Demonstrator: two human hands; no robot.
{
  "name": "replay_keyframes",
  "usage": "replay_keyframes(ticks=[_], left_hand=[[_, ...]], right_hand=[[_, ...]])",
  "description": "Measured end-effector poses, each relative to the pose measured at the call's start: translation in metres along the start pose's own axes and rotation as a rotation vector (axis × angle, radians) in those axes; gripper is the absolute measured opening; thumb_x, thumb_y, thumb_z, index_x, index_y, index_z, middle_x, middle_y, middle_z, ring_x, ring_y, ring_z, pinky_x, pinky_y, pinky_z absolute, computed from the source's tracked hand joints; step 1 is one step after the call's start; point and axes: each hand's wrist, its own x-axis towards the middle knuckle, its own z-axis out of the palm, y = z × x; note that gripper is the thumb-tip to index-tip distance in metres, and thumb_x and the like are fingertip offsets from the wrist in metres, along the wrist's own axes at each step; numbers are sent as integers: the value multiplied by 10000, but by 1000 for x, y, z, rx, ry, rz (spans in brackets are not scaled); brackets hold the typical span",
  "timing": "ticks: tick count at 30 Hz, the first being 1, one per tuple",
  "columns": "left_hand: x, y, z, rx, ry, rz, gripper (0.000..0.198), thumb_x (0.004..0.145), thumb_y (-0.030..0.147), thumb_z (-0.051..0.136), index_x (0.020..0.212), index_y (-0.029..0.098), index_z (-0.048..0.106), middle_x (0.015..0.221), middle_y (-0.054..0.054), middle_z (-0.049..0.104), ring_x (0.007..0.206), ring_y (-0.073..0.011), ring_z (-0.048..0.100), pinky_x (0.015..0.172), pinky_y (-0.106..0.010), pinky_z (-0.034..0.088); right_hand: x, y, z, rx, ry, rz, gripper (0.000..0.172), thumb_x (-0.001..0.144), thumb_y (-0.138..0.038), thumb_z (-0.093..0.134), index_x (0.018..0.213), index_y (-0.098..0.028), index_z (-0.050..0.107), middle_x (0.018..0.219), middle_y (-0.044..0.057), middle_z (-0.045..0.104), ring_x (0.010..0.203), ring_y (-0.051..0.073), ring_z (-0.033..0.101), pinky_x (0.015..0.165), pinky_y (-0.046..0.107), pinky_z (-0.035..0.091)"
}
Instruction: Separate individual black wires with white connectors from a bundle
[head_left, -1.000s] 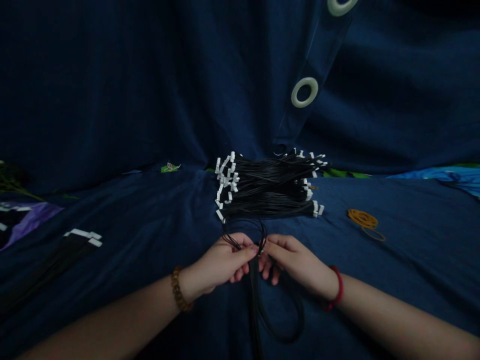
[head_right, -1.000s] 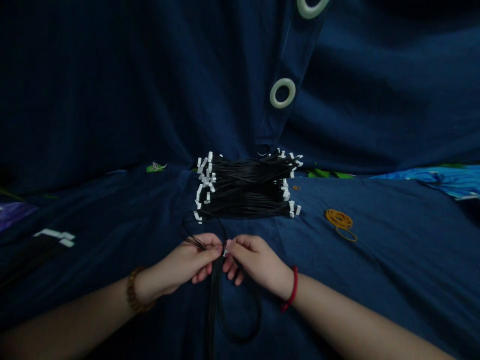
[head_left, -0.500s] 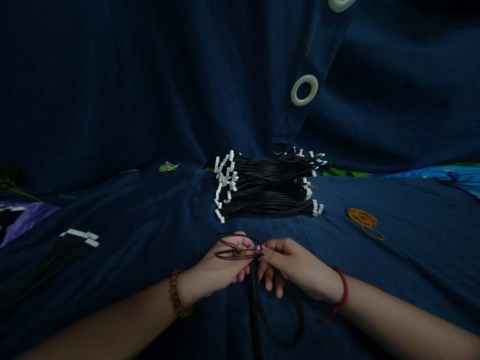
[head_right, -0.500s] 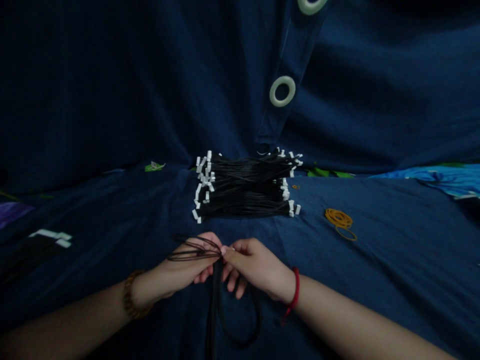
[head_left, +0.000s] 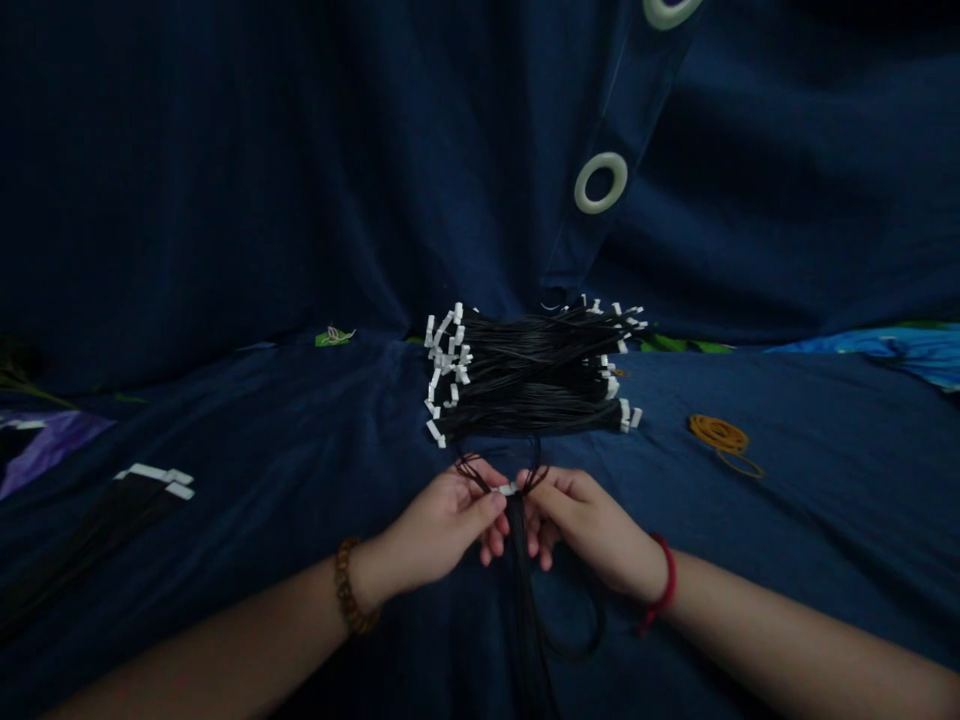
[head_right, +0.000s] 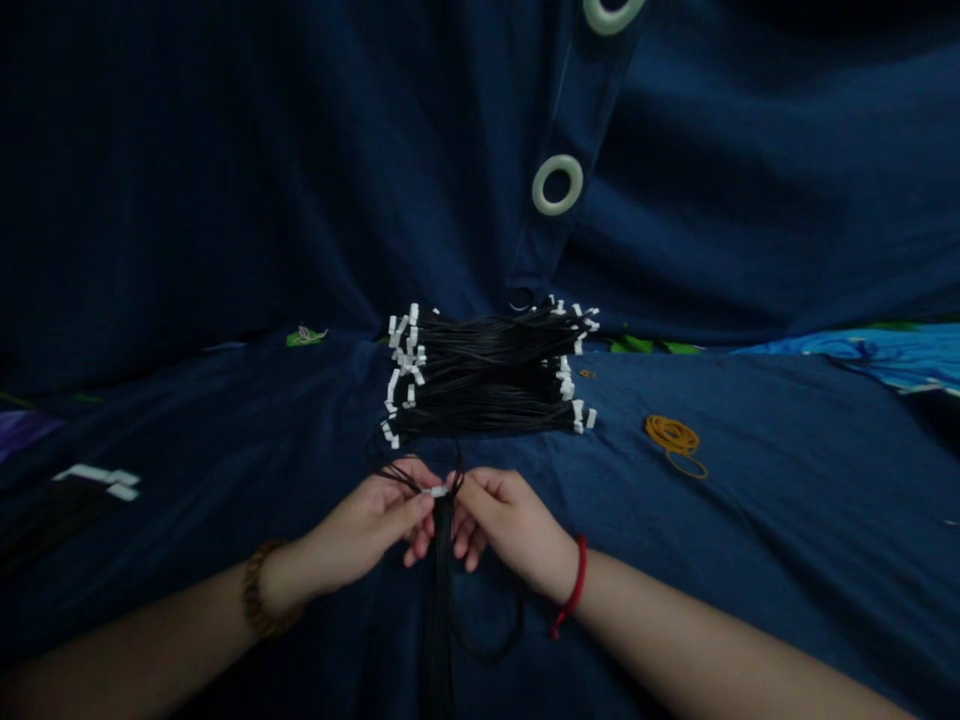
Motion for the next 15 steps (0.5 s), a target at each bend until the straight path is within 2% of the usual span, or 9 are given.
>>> replay_keyframes(ticks=[4, 7, 11, 13, 15], left_hand=[[-1, -6, 1, 71, 33, 13, 186, 763, 301, 549, 830, 172, 432, 532, 61, 516, 413, -78, 497, 395, -189, 397], [2, -11, 3, 107, 49, 40, 169, 759, 306, 548, 822, 177, 458, 542, 53, 511, 408, -83, 483, 381, -191, 367], [0, 3, 0, 359, 67, 76, 153, 806, 348, 476, 803, 195, 478, 564, 46, 505, 404, -86, 450, 383, -204, 324], [-10, 20, -2, 604, -11, 86, 261, 833, 401, 424, 714, 196, 533, 546, 25, 507, 438, -101, 461, 419, -223, 326], [-30, 34, -5, 760, -155, 49, 339, 778, 472, 496, 572, 208, 549, 486, 7, 514, 428, -113, 438, 418, -247, 294]], right_hand=[[0, 2, 0, 0, -33, 20, 391, 733, -524, 563, 738, -134, 536, 577, 15, 583, 472, 107, 552, 372, 195, 458], [0, 4, 0, 15, -3, 24, 349, 716, -485, 590, 731, -143, 521, 546, -1, 575, 445, 100, 541, 376, 197, 456], [1, 5, -2, 67, 72, 26, 289, 705, -433, 577, 694, -149, 519, 463, -29, 526, 382, 81, 493, 350, 173, 398], [2, 3, -3, 97, 101, 39, 269, 696, -417, 564, 689, -151, 517, 444, -34, 513, 366, 78, 477, 330, 165, 365], [3, -1, -4, 120, 122, 61, 246, 694, -398, 552, 703, -154, 521, 434, -41, 508, 356, 75, 468, 321, 157, 344]])
